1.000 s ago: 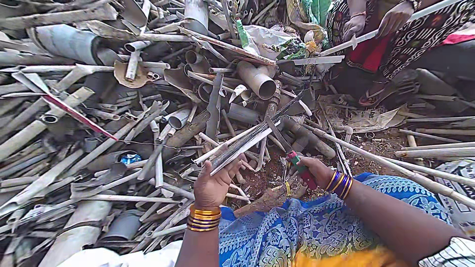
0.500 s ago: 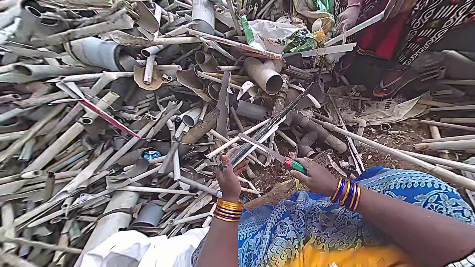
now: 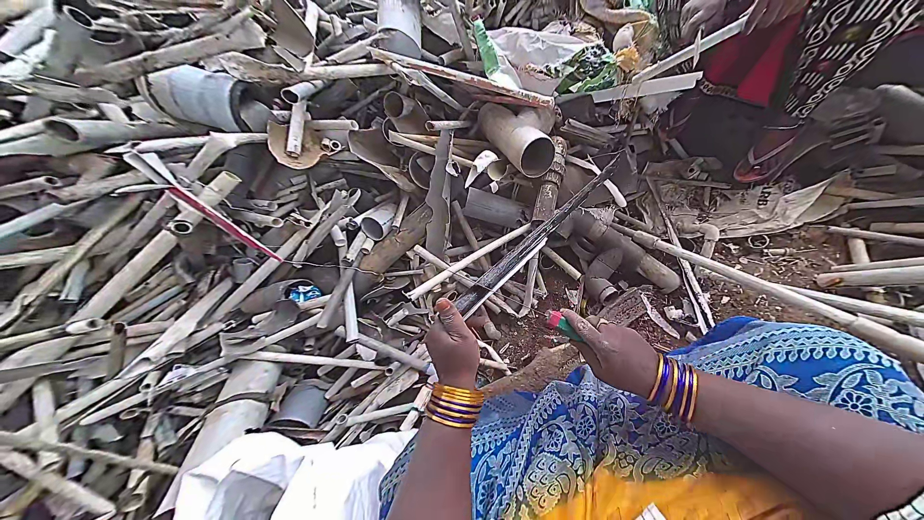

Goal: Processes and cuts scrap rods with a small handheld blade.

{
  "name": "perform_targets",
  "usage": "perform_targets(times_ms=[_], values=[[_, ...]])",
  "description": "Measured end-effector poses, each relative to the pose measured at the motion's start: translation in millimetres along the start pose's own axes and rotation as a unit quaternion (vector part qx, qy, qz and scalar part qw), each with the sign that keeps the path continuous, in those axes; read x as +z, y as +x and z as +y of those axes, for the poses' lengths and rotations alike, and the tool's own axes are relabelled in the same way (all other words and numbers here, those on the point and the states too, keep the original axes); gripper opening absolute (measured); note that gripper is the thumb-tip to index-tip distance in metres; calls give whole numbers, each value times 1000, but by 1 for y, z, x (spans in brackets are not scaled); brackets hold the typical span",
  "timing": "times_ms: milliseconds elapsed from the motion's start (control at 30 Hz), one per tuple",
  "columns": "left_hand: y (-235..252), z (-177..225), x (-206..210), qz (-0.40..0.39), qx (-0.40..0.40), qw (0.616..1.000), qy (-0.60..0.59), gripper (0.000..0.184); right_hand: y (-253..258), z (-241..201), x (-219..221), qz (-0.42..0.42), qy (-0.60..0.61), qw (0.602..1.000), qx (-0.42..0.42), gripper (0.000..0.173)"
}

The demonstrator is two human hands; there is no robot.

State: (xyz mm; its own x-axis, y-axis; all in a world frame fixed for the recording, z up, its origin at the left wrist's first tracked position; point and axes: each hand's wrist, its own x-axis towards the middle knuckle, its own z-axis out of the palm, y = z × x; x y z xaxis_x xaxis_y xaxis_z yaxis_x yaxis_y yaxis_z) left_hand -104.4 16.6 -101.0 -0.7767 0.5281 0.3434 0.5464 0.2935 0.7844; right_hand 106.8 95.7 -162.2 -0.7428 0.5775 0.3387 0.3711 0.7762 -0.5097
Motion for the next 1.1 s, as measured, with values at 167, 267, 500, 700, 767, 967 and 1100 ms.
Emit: perform_targets(times_ms=[167,267,500,700,767,967,1100], values=[[5,-1,-4,-54,42,990,121,49,27,-1,-24,-208,-7,949,238,60],[3,0,1,-24,82,988,131,46,-4,-21,3,-37,-23,999,27,52],[0,-3,-3,44,114,990,67,39,40,36,1,-247,52,903,348,72],[6,-10,-3,16,183,980,78,39,11,-12,-1,-246,49,957,145,61],[6,-13,-4,24,209,975,69,39,26,20,6,-251,55,927,271,66],[3,-3,-2,33,121,989,76,41,32,26,13,-241,100,922,288,65],[2,4,-1,32,14,997,69,45,25,20,24,-271,87,928,239,64]])
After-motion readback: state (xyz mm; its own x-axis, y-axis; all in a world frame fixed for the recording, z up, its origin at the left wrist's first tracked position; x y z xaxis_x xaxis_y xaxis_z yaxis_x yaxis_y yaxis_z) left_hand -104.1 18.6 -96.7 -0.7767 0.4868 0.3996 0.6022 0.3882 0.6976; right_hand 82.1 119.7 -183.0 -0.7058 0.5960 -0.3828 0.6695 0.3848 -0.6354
